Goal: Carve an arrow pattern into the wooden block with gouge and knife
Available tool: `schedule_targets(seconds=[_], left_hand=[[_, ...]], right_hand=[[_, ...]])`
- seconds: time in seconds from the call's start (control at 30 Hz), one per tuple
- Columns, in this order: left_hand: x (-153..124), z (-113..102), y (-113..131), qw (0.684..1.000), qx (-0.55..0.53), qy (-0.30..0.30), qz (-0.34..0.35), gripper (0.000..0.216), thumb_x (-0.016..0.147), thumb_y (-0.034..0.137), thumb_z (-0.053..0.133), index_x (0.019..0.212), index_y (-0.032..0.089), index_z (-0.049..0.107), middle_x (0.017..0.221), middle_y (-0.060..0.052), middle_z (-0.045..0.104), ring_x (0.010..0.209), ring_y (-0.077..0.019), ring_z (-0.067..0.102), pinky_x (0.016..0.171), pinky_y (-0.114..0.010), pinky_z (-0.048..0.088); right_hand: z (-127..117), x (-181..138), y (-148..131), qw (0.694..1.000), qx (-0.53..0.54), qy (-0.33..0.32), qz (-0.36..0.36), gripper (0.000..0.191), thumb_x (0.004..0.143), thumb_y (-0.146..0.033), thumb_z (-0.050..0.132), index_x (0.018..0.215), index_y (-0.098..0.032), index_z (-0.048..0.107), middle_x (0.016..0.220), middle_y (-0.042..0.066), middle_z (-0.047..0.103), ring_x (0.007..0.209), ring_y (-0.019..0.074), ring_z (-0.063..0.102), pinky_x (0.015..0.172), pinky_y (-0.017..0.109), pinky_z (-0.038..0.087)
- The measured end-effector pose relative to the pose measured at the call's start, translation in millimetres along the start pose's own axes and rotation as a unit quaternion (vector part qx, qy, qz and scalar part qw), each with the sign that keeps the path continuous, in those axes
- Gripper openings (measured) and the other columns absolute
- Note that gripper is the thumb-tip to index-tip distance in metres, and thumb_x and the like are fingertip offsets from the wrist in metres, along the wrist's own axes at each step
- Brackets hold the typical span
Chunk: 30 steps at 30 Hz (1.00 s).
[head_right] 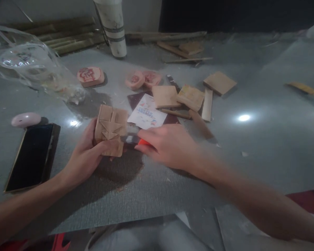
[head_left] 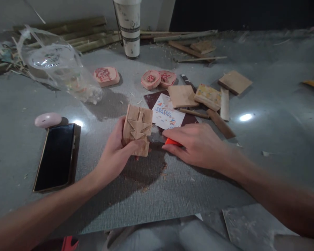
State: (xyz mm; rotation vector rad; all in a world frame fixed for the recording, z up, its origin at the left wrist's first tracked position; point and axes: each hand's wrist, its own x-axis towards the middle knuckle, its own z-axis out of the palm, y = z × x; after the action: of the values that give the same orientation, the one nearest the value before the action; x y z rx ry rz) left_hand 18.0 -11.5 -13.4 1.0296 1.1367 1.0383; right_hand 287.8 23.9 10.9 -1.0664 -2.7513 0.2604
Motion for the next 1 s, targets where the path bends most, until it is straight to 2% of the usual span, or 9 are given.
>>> schedule_targets(seconds=[0.13,0.27,0.47,0.6,0.67,0.77,0.83,0.9,1.0], left_hand=[[-0.6,-0.7,2.0,0.999,-0.006,-0.024,-0.023,0.056,0.09,0.026,0.084,0.138,0.026,0.056,0.11,-0.003,0.083,0.081,-0.0233,0.086,0.05,-0.025,0.053],[-1.5,-0.7,3.6,0.997,-0.036,-0.055,-0.038,0.056,0.093,0.03,0.086,0.14,0.027,0.056,0.106,-0.003,0.084,0.078,-0.0233,0.086,0.051,-0.025,0.054],[-4.1,-1.0,2.3,0.995,-0.075,-0.053,-0.033,0.055,0.097,0.03,0.091,0.14,0.03,0.057,0.119,-0.002,0.083,0.085,-0.0219,0.087,0.054,-0.024,0.063],[-4.5,-3.5,-2.4,0.994,-0.097,-0.052,-0.015,0.067,0.09,0.03,0.099,0.142,0.031,0.059,0.117,0.0,0.082,0.089,-0.0219,0.086,0.053,-0.024,0.066],[-4.1,-4.0,-4.6,0.995,-0.094,-0.045,-0.006,0.07,0.086,0.03,0.102,0.142,0.031,0.059,0.115,0.0,0.082,0.083,-0.0208,0.084,0.048,-0.022,0.062],[-3.0,-3.7,-6.7,0.997,-0.075,-0.023,-0.013,0.068,0.085,0.036,0.103,0.139,0.03,0.062,0.11,-0.001,0.082,0.068,-0.0174,0.08,0.038,-0.017,0.046],[-2.5,-3.3,-7.4,0.997,-0.071,0.0,-0.004,0.067,0.084,0.037,0.104,0.138,0.029,0.066,0.11,-0.001,0.083,0.071,-0.0166,0.08,0.045,-0.019,0.054],[-2.3,-3.5,-8.3,0.997,-0.072,0.013,0.005,0.065,0.083,0.035,0.105,0.138,0.028,0.07,0.113,-0.002,0.085,0.084,-0.018,0.083,0.064,-0.024,0.068],[-2.8,-5.1,-10.7,0.997,-0.072,0.007,0.003,0.056,0.084,0.037,0.105,0.13,0.025,0.076,0.117,-0.005,0.089,0.1,-0.0212,0.086,0.086,-0.029,0.073]], right_hand=[[-0.3,-1.2,1.6,0.999,-0.03,0.016,0.014,0.035,0.123,-0.046,0.057,0.112,-0.023,0.081,0.097,0.004,0.088,0.078,0.0225,0.073,0.067,0.039,0.029],[-0.5,-2.5,6.0,0.996,-0.055,0.065,0.027,0.041,0.125,-0.049,0.054,0.111,-0.022,0.082,0.09,0.006,0.084,0.074,0.0228,0.07,0.066,0.038,0.031],[2.6,-3.4,10.0,0.994,-0.026,0.11,-0.003,0.042,0.124,-0.049,0.056,0.108,-0.021,0.081,0.084,0.004,0.08,0.071,0.0213,0.067,0.066,0.035,0.033],[2.7,-3.3,6.4,0.994,-0.016,0.109,-0.009,0.041,0.125,-0.049,0.056,0.11,-0.02,0.081,0.084,0.004,0.08,0.07,0.0203,0.067,0.065,0.036,0.032],[2.6,-3.2,3.7,0.995,-0.006,0.095,-0.014,0.04,0.125,-0.049,0.056,0.111,-0.02,0.081,0.087,0.003,0.083,0.071,0.0199,0.068,0.065,0.036,0.033],[3.1,-3.1,0.2,0.996,0.008,0.081,-0.022,0.039,0.125,-0.048,0.057,0.112,-0.02,0.082,0.091,0.003,0.085,0.073,0.02,0.07,0.066,0.037,0.033],[3.7,-3.4,-1.2,0.997,0.013,0.077,-0.027,0.038,0.125,-0.047,0.057,0.115,-0.019,0.083,0.093,0.003,0.086,0.074,0.0202,0.071,0.066,0.038,0.033],[3.9,-3.6,-2.1,0.997,0.017,0.075,-0.028,0.038,0.125,-0.046,0.057,0.117,-0.019,0.083,0.095,0.003,0.087,0.075,0.02,0.072,0.066,0.038,0.032],[3.2,-3.8,-3.1,0.996,0.021,0.079,-0.024,0.038,0.125,-0.046,0.057,0.114,-0.02,0.083,0.093,0.002,0.087,0.074,0.0194,0.071,0.067,0.038,0.032]])
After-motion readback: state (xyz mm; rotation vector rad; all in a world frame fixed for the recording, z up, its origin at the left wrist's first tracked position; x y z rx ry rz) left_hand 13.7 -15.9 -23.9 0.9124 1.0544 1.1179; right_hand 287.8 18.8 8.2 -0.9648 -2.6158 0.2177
